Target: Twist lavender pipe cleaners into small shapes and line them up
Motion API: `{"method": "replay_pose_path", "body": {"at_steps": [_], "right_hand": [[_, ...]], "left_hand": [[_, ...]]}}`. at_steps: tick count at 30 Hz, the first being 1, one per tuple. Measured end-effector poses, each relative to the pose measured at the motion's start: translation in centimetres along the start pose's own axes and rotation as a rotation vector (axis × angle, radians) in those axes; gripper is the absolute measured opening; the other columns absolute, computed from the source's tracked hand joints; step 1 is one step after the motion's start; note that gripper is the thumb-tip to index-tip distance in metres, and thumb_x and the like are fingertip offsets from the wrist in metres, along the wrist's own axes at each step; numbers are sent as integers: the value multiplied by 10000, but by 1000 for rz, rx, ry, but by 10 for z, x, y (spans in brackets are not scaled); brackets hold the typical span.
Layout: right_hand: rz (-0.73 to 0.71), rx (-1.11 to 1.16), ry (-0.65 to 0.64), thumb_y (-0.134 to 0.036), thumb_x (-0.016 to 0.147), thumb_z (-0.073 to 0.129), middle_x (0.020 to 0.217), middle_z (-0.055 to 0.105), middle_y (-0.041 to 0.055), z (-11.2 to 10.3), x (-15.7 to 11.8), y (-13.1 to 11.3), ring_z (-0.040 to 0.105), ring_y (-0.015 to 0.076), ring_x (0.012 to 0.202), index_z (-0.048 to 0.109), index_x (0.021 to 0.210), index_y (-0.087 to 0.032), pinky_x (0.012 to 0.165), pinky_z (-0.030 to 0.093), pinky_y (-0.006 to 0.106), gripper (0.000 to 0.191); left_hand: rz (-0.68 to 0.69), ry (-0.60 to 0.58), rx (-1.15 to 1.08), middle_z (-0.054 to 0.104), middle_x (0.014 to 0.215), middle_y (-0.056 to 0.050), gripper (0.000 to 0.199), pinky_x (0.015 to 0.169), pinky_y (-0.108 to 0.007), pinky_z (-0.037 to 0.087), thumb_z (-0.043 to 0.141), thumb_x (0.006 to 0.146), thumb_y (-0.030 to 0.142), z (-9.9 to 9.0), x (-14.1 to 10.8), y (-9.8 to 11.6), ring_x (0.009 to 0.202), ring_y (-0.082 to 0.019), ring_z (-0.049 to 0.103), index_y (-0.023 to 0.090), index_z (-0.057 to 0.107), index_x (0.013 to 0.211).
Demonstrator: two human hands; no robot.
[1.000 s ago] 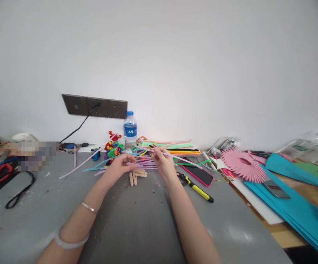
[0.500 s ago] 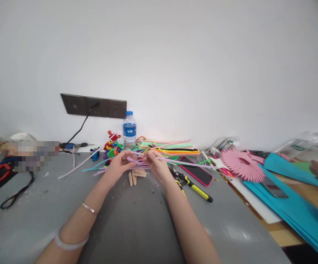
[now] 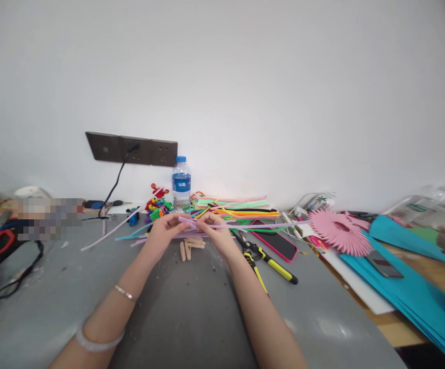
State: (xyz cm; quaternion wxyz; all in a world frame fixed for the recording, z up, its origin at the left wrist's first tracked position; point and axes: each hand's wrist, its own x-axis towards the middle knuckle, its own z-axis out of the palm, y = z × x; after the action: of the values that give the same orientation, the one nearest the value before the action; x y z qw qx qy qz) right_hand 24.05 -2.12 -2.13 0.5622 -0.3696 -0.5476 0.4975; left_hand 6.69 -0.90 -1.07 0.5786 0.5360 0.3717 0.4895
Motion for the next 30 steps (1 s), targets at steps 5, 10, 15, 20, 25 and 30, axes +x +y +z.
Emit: {"method": "replay_pose_path", "body": {"at_steps": [5, 10, 15, 20, 25, 30], "right_hand": [[-29, -21, 7, -386, 760, 707, 642, 566, -35, 2, 0, -2, 500, 116, 599, 573, 705, -189, 605, 385, 239, 245], [31, 62, -52, -419, 748, 719, 661, 614, -27, 4, 0, -1, 565, 126, 630, 553, 719, -195, 641, 437, 250, 280], [100, 103, -88, -424, 744, 729, 672, 657, -11, 7, -2, -3, 598, 129, 618, 558, 734, -196, 611, 451, 246, 285], [140, 163, -117, -414, 751, 728, 681, 663, -6, 6, -4, -1, 593, 124, 604, 560, 749, -197, 617, 453, 246, 274], [167, 192, -152, -398, 736, 741, 655, 639, -24, 8, -4, -4, 569, 109, 590, 534, 715, -194, 627, 442, 232, 290], [154, 191, -177, -394, 744, 733, 644, 616, -31, 8, -4, -5, 545, 103, 580, 530, 720, -194, 609, 423, 221, 286]], "left_hand": [[3, 57, 14, 764, 952, -94, 398, 761, -319, 535, 813, 629, 396, -2, 1, 1, 892, -249, 702, 169, 705, 937], [3, 69, 2, 767, 957, -97, 409, 759, -329, 545, 817, 625, 386, -1, 0, 1, 891, -254, 710, 171, 666, 939], [16, 75, -28, 765, 981, -102, 426, 813, -359, 550, 821, 619, 389, -1, 0, 0, 947, -266, 702, 172, 646, 940], [11, 84, -55, 758, 1009, -117, 432, 760, -342, 557, 811, 632, 414, 0, 2, -3, 934, -266, 705, 168, 640, 944], [17, 91, -51, 763, 983, -113, 404, 687, -300, 539, 819, 617, 429, 0, 1, -4, 882, -253, 705, 165, 692, 895], [22, 119, -43, 771, 881, -86, 334, 597, -263, 494, 813, 623, 405, 2, 0, -4, 735, -203, 672, 164, 759, 848]]}}
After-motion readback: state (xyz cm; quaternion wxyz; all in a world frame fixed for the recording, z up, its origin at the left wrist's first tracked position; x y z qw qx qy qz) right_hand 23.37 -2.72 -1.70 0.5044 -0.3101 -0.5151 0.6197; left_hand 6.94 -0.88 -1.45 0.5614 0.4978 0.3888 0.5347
